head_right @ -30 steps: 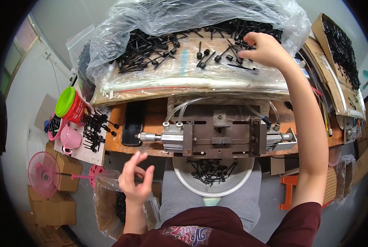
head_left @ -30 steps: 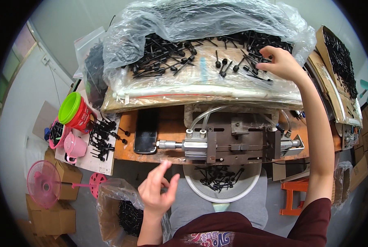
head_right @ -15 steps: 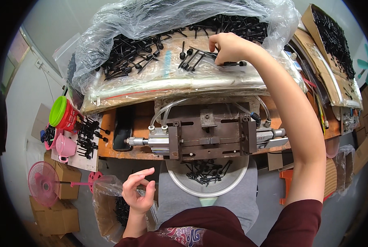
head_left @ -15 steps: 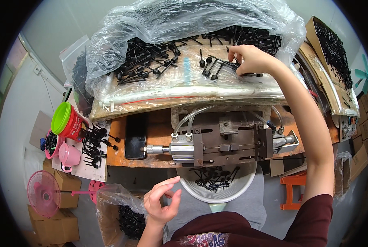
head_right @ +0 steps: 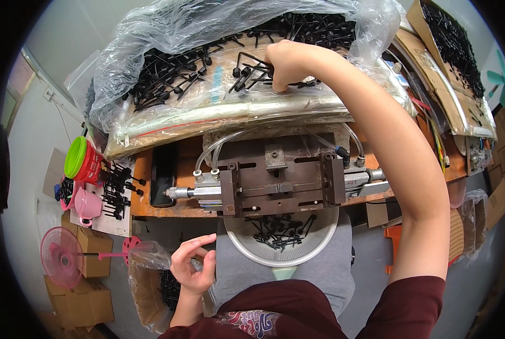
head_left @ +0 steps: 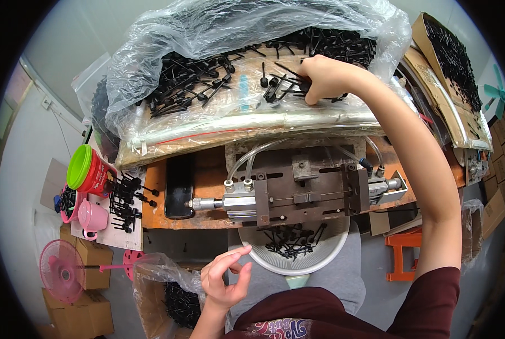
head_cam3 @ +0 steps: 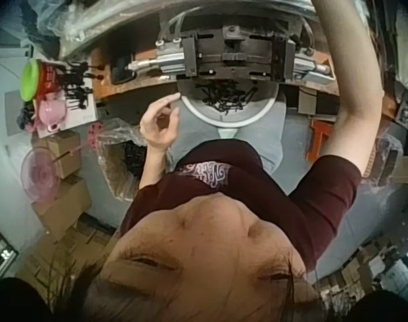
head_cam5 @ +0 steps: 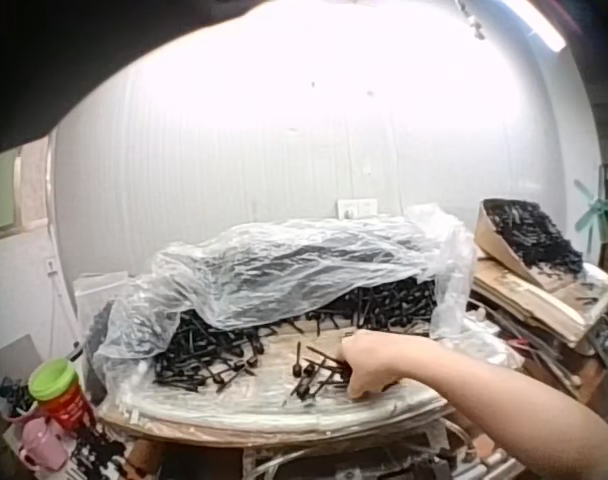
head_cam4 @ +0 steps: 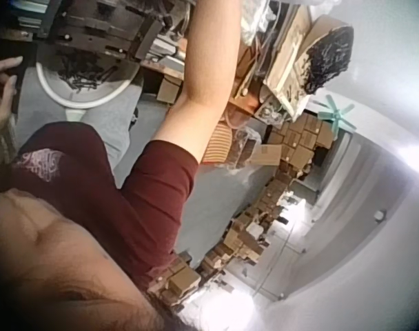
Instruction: Assembling plastic connector components using a bench-mounted pneumatic press.
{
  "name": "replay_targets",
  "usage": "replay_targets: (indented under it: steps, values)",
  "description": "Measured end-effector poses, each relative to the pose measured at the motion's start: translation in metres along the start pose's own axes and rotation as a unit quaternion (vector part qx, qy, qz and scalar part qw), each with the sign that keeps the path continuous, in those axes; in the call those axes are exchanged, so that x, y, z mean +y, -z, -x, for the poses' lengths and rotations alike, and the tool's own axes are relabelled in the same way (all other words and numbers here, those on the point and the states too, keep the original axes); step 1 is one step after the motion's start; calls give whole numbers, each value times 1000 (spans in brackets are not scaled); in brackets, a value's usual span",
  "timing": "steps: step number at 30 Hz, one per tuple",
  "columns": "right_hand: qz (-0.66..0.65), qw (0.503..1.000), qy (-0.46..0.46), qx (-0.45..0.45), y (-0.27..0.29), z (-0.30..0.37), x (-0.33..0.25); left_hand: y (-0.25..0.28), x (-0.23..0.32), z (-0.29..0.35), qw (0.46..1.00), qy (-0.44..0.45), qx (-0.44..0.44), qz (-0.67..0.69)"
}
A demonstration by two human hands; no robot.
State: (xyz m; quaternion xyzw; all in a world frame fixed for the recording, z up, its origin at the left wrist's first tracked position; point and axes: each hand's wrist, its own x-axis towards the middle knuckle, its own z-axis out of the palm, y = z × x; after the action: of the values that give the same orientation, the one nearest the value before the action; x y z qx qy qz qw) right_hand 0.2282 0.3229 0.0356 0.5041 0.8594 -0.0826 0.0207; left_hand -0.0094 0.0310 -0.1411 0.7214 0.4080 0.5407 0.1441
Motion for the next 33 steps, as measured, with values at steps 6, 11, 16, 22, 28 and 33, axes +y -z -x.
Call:
replay_targets:
  steps: [6,11,16,22,28,33]
  values:
    - [-128,989,-26,64,16,10,22,0,2,1,1000,-5,-13,-4]
    - [-275,945,16,175,18,15,33,-4,5,-2,1000,-13,-29,-1]
    - [-449,854,-4,263,16,17,43,-16,11,-18,997,-63,-43,17]
    - [-566,809,8,156,-25,99,-33,-7,38,-57,996,-58,14,-67]
    - [-755,653,-64,4,-105,178,-76,-27,45,-84,994,-65,-69,-44]
    - [-817,572,-77,-4,-138,190,-72,-42,42,-69,992,-44,-115,36]
